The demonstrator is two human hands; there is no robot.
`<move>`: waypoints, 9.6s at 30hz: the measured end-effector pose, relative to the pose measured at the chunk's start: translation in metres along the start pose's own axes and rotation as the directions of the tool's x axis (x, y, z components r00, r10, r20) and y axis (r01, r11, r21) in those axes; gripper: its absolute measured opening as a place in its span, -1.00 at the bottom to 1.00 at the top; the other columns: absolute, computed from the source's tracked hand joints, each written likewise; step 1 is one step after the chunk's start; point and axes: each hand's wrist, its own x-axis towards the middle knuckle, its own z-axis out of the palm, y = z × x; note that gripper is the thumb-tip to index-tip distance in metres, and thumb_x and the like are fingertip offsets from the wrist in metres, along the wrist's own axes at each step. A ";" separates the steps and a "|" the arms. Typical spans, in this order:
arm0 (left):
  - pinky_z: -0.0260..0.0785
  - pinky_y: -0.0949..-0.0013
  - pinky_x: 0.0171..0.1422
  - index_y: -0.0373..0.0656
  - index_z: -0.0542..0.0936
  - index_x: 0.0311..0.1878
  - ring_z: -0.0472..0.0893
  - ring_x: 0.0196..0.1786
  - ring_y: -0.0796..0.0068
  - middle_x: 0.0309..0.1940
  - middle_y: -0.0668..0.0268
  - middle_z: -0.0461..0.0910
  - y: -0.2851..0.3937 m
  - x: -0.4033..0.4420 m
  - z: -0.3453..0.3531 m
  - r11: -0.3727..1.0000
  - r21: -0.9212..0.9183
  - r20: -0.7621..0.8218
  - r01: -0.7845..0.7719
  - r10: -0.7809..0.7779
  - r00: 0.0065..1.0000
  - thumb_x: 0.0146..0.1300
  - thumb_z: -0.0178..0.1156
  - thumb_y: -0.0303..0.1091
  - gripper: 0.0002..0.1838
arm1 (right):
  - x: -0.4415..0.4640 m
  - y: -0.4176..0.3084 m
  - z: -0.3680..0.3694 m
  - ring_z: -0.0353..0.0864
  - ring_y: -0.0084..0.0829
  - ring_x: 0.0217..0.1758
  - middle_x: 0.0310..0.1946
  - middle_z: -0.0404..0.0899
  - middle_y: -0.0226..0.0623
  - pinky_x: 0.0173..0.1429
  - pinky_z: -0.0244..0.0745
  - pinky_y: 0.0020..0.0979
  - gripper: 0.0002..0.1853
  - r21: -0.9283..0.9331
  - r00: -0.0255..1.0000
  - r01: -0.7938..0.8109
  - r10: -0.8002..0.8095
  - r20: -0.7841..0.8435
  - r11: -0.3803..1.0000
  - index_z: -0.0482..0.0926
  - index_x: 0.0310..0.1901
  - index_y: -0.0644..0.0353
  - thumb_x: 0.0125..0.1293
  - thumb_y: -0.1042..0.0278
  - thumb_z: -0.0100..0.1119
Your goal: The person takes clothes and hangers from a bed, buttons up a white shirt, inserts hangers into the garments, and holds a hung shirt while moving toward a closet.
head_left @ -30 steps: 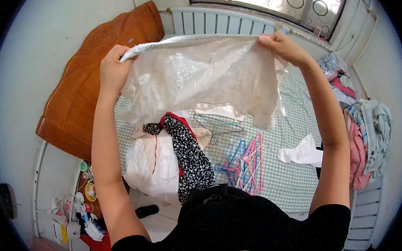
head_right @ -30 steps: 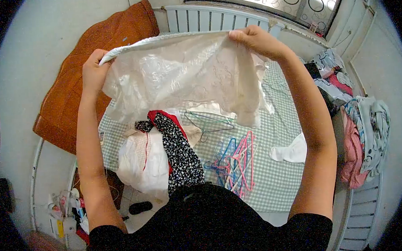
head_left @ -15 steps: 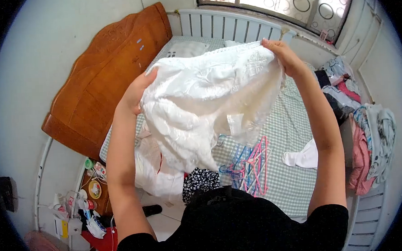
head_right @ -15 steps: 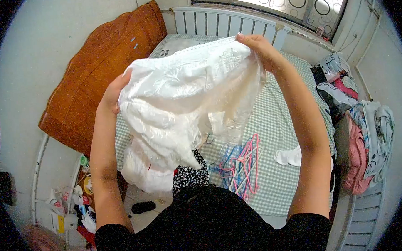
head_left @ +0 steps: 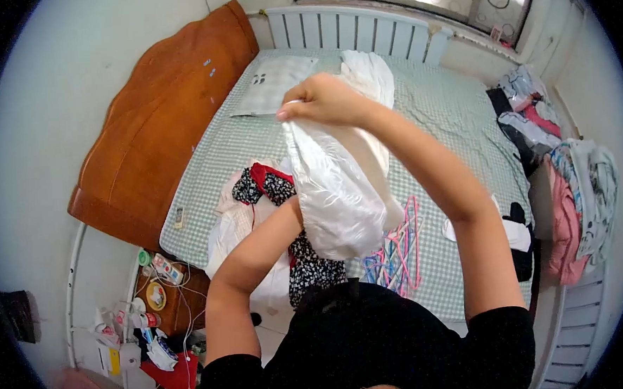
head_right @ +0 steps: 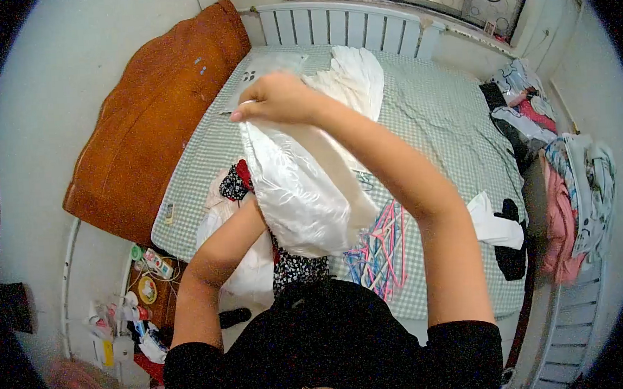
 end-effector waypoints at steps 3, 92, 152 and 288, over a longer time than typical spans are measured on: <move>0.21 0.18 0.35 -0.16 0.23 0.31 0.37 0.23 0.26 0.22 0.17 0.35 -0.004 0.007 -0.009 0.997 -0.003 0.012 -0.080 0.080 0.997 0.40 -0.18 -0.10 -0.50 | -0.005 -0.012 0.040 0.58 -0.25 -0.32 -0.48 0.61 -0.20 -0.23 0.44 -0.32 -0.64 -0.135 0.996 0.048 -0.057 -0.068 0.990 0.65 -0.41 0.18 0.11 -0.02 0.23; 0.21 0.24 0.27 -0.11 0.24 0.30 0.32 0.27 0.26 0.27 0.17 0.27 -0.026 -0.116 -0.013 0.662 0.735 -0.611 0.150 0.548 0.571 0.25 0.02 -0.25 -0.47 | -0.161 0.053 0.211 0.48 -0.57 -0.32 -0.40 0.55 -0.37 -0.18 0.39 -0.52 -0.74 0.631 0.690 -0.322 0.631 -0.354 0.706 0.49 -0.06 0.24 0.20 0.49 0.02; 0.32 0.50 0.00 -0.29 0.46 -0.08 0.49 -0.20 0.53 -0.22 0.32 0.52 -0.105 -0.207 0.055 0.334 0.653 -0.318 0.679 0.935 -0.154 0.12 -0.11 -0.61 -0.71 | -0.518 0.231 0.405 0.47 -0.02 0.02 -0.12 0.53 0.11 0.02 0.44 -0.24 -0.66 0.312 0.210 -0.927 0.977 -0.026 0.207 0.63 -0.16 0.18 0.05 0.19 0.20; 0.25 0.48 -0.39 -0.25 0.63 -0.39 0.45 -0.41 0.44 -0.48 0.28 0.46 -0.090 -0.204 0.170 -0.195 0.700 0.164 0.687 0.980 0.111 -0.21 0.32 -0.53 -0.79 | -0.167 -0.017 0.026 0.51 -0.40 -0.61 -0.62 0.49 -0.32 -0.59 0.29 -0.45 -0.77 0.158 0.981 0.194 -0.187 -0.055 0.968 0.61 -0.48 0.23 -0.01 0.22 0.33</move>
